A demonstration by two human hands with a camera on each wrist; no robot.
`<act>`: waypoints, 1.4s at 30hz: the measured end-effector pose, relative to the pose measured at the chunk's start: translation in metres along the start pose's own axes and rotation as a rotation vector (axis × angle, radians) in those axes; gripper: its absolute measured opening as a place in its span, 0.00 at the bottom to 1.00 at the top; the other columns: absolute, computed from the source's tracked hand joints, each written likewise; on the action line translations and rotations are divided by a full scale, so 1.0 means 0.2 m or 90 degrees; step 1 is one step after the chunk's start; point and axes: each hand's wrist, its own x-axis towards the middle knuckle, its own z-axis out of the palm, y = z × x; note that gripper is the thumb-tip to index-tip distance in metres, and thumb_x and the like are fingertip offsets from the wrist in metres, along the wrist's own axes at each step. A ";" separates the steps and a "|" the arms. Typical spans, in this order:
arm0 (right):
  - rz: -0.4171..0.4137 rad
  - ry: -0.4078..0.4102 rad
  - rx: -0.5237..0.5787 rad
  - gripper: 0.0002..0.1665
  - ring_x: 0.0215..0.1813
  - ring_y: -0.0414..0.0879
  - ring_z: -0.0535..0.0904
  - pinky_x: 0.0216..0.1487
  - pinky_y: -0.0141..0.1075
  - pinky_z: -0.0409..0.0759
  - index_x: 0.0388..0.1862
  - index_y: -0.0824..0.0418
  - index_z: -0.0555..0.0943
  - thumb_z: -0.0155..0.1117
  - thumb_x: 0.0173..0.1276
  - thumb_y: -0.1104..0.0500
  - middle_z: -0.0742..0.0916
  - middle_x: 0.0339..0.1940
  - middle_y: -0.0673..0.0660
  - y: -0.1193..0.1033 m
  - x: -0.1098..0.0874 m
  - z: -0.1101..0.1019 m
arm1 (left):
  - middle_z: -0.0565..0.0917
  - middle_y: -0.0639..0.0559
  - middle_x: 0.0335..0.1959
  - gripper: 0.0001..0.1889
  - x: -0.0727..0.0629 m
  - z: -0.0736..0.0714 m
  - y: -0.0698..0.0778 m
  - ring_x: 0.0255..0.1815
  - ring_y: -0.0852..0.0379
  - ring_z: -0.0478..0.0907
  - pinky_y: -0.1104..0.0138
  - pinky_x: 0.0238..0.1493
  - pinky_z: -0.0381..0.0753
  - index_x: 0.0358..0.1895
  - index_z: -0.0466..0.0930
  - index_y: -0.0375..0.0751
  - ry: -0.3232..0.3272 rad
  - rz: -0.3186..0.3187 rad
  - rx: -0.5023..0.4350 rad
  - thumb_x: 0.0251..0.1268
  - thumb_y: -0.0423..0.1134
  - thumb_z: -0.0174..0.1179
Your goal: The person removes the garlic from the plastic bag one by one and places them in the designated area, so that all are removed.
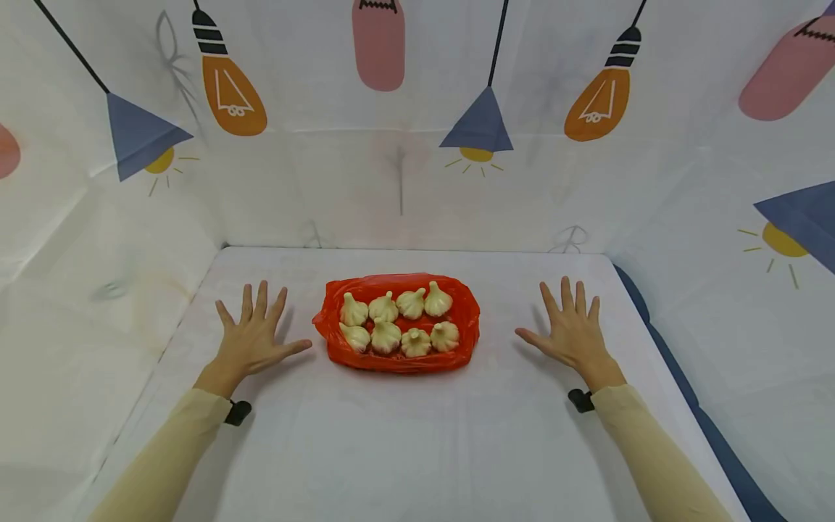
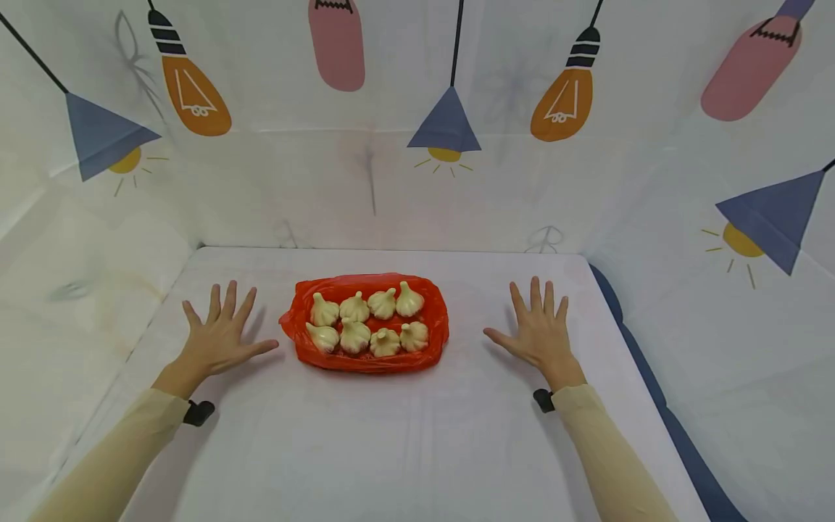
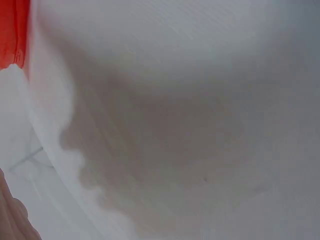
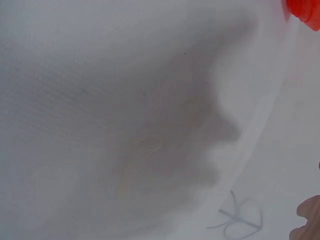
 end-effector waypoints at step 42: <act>-0.098 0.027 0.148 0.64 0.86 0.67 0.38 0.81 0.69 0.44 0.87 0.48 0.44 0.55 0.64 0.21 0.48 0.87 0.64 -0.62 0.20 -0.23 | 0.43 0.41 0.86 0.55 0.09 0.21 0.43 0.86 0.34 0.32 0.27 0.76 0.41 0.85 0.48 0.56 0.175 -0.021 -0.580 0.58 0.47 0.75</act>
